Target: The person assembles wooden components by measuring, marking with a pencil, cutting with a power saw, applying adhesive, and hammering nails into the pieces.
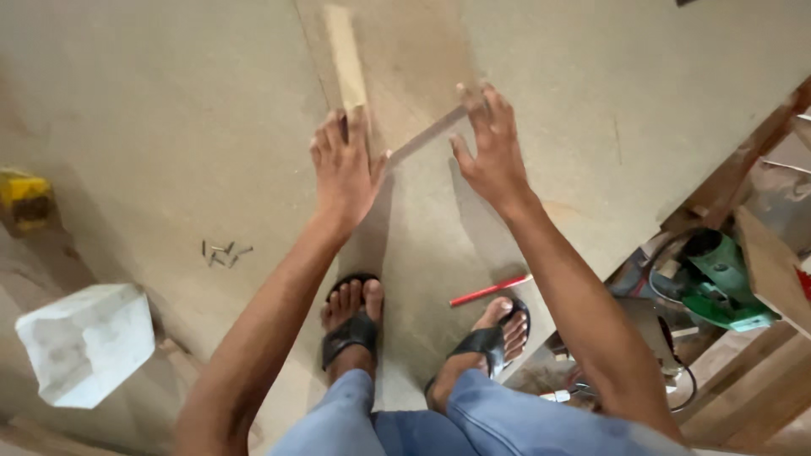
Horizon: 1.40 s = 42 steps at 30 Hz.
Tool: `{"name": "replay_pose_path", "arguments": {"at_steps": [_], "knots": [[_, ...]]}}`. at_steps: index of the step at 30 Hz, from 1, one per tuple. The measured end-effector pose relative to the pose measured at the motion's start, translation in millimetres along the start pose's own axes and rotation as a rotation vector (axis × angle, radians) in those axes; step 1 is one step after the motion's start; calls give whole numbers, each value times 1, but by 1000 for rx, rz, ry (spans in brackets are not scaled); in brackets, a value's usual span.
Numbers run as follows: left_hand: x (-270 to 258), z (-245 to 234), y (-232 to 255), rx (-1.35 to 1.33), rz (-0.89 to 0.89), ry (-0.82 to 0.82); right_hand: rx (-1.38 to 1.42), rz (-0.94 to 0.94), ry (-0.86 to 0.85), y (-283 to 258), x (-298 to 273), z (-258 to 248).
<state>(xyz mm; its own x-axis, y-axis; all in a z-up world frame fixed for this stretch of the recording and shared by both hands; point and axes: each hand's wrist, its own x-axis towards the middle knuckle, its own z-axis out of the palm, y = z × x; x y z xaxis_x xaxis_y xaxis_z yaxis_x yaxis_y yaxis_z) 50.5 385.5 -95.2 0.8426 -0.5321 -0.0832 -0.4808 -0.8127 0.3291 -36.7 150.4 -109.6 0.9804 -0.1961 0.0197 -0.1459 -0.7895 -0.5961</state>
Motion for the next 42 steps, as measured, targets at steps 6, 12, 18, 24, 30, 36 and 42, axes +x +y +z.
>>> {"name": "replay_pose_path", "arguments": {"at_steps": [6,12,18,24,30,36,42], "knots": [[12,-2,-64,-92,170,-95,41,14,22,-1,1,20],[10,-22,-80,-48,253,-68,70,123,-80,-25,16,46],[22,-33,-123,-113,307,-72,-5,-123,35,-36,60,48],[27,-37,-117,-109,307,-23,-17,-220,1,-55,71,39],[22,-27,-130,-36,327,5,46,-181,104,-60,48,48],[1,-21,-134,-123,125,221,144,-106,175,-56,33,61],[-28,-10,-132,-480,-180,345,165,-101,222,-52,35,63]]}}
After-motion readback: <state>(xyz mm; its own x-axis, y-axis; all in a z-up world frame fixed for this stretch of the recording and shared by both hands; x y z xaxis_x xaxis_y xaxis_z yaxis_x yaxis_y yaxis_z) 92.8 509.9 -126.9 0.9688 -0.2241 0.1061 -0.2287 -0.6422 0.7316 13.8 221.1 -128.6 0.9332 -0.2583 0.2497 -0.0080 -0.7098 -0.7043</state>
